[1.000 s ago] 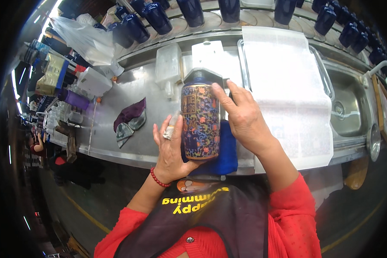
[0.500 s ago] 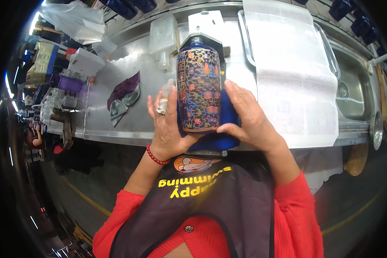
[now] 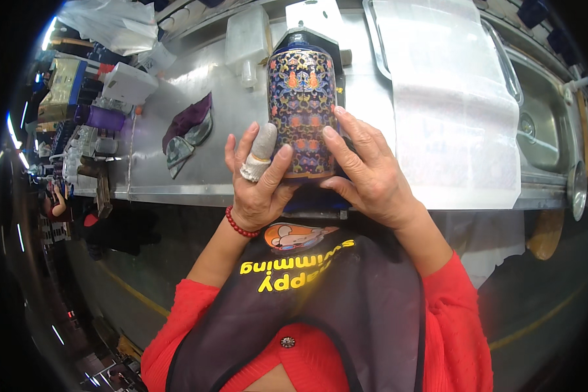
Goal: The person applies small decorative stickers to a blue patterned ceramic bottle using tweezers. The person rotates the bottle to access different sides and places stickers one at a time onto the surface.
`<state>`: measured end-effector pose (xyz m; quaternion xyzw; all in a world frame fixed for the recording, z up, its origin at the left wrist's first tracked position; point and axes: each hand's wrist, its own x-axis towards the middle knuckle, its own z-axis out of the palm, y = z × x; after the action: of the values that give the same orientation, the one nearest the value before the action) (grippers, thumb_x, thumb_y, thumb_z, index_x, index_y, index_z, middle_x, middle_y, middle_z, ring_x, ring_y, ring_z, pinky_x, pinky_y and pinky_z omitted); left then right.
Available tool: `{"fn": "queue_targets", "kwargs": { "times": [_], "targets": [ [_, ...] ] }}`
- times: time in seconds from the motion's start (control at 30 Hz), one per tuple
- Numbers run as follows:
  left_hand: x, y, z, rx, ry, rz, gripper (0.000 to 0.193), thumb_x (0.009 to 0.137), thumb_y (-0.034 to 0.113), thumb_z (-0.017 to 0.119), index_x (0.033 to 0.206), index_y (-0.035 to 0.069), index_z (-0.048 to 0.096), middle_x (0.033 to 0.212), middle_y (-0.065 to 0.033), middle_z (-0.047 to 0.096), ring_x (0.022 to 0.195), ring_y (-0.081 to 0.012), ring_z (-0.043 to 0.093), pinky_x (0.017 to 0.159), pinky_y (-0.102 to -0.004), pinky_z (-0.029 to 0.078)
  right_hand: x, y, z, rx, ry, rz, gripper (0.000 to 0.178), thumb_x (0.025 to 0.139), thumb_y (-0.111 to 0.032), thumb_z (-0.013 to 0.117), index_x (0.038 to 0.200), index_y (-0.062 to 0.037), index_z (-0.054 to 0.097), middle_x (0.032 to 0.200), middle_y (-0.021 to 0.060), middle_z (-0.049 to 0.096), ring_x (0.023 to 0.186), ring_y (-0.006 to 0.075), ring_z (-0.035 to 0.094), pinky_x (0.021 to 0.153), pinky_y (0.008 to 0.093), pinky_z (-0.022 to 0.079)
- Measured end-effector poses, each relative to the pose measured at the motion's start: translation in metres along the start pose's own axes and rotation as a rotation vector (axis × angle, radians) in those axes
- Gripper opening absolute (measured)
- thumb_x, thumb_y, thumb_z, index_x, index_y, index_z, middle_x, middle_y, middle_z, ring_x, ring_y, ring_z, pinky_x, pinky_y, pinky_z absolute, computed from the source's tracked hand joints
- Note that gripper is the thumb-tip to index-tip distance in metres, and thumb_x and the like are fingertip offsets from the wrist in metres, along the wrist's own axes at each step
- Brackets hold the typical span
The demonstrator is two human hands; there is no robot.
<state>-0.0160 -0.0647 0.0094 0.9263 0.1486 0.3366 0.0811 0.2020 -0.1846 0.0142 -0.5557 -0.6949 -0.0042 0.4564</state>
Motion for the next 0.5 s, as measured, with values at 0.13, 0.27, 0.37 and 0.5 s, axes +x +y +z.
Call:
{"fn": "queue_targets", "kwargs": {
  "times": [0.13, 0.27, 0.37, 0.5],
  "targets": [
    [0.0023, -0.0001, -0.0045, 0.105, 0.015, 0.071, 0.045, 0.085, 0.026, 0.076, 0.130, 0.027, 0.072, 0.137, -0.0104, 0.063, 0.138, -0.0323, 0.048, 0.118, -0.0599, 0.016, -0.0030, -0.0016, 0.0046, -0.012, 0.007, 0.017, 0.071, 0.075, -0.018, 0.082, 0.141, -0.0042, 0.058, 0.150, 0.0265, 0.048, 0.130, 0.0443, 0.054, 0.107, 0.0497, 0.047],
    [0.0043, -0.0024, -0.0070, 0.121, 0.024, 0.111, 0.039, 0.086, 0.024, 0.075, 0.125, 0.029, 0.074, 0.134, -0.0087, 0.065, 0.136, -0.0307, 0.050, 0.119, -0.0581, 0.017, -0.0026, -0.0027, 0.0044, -0.012, 0.007, 0.021, 0.068, 0.077, -0.018, 0.081, 0.140, -0.0048, 0.059, 0.150, 0.0270, 0.047, 0.130, 0.0442, 0.054, 0.107, 0.0500, 0.047],
    [0.0050, -0.0021, -0.0077, 0.124, 0.026, 0.135, 0.036, 0.087, 0.023, 0.073, 0.123, 0.029, 0.075, 0.133, -0.0078, 0.066, 0.135, -0.0300, 0.051, 0.119, -0.0574, 0.018, -0.0028, -0.0024, 0.0043, -0.013, 0.003, 0.022, 0.066, 0.079, -0.019, 0.080, 0.140, -0.0044, 0.059, 0.150, 0.0273, 0.047, 0.129, 0.0443, 0.054, 0.106, 0.0502, 0.047],
    [0.0070, 0.0019, -0.0082, 0.112, 0.027, 0.148, 0.034, 0.089, 0.022, 0.071, 0.121, 0.031, 0.076, 0.131, -0.0067, 0.067, 0.133, -0.0288, 0.052, 0.120, -0.0559, 0.018, -0.0041, -0.0013, 0.0057, -0.001, 0.011, 0.015, 0.064, 0.081, -0.021, 0.079, 0.140, -0.0037, 0.059, 0.150, 0.0275, 0.047, 0.129, 0.0446, 0.054, 0.106, 0.0503, 0.047]
  ]
}}
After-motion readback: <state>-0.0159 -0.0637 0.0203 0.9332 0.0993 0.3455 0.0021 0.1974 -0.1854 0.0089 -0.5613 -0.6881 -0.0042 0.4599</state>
